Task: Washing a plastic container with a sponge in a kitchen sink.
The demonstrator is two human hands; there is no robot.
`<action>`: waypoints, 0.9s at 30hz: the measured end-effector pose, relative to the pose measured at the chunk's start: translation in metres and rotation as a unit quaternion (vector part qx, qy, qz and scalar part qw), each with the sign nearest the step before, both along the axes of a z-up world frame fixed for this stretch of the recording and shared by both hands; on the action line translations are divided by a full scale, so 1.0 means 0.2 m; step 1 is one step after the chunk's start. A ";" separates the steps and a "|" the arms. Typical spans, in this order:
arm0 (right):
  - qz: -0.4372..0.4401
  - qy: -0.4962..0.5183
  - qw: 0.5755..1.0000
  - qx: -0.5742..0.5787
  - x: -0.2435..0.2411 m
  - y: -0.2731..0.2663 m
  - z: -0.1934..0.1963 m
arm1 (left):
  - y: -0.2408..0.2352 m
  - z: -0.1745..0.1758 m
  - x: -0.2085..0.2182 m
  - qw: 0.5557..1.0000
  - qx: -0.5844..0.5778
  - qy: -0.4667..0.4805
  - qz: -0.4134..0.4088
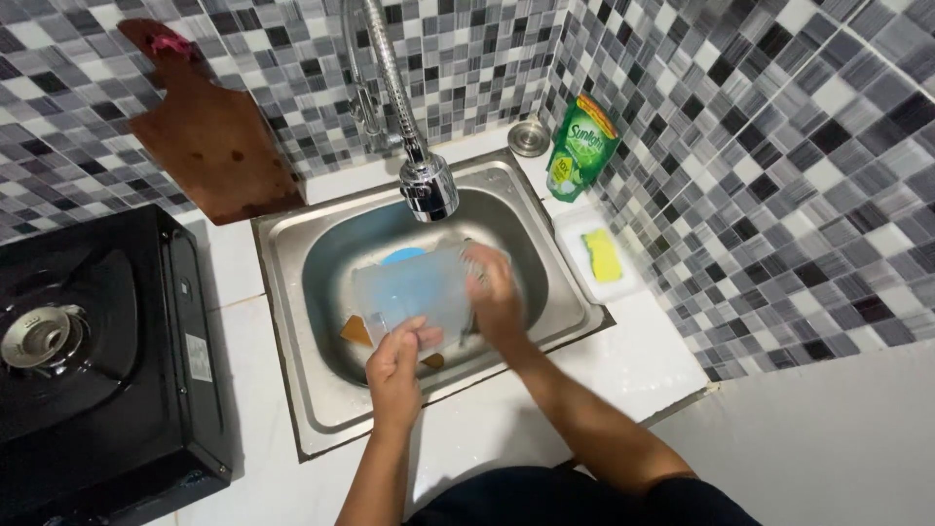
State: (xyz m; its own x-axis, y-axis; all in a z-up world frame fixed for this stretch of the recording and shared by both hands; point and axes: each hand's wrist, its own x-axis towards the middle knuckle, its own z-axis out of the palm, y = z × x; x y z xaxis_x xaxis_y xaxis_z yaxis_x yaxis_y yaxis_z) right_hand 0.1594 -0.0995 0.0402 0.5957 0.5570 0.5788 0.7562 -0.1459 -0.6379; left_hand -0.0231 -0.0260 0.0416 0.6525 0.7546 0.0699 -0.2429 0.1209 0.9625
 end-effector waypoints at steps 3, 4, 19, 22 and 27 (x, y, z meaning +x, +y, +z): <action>0.126 0.430 0.888 0.103 0.13 0.03 -0.03 | 0.00 0.02 0.00 1.000 0.012 -0.017 0.003; 0.126 0.429 0.888 0.104 0.14 0.02 -0.02 | 0.01 0.00 0.00 1.000 0.013 -0.017 0.002; 0.077 0.463 0.878 0.096 -0.07 -0.04 -0.03 | 0.02 -0.06 0.05 0.995 -0.069 -0.056 0.038; 0.046 0.298 0.950 0.087 -0.11 -0.06 0.05 | 0.01 -0.09 0.08 0.996 -0.063 -0.046 0.031; 0.038 -0.098 0.987 -0.123 -0.19 -0.03 0.17 | -0.04 -0.05 0.08 0.998 0.049 0.045 0.008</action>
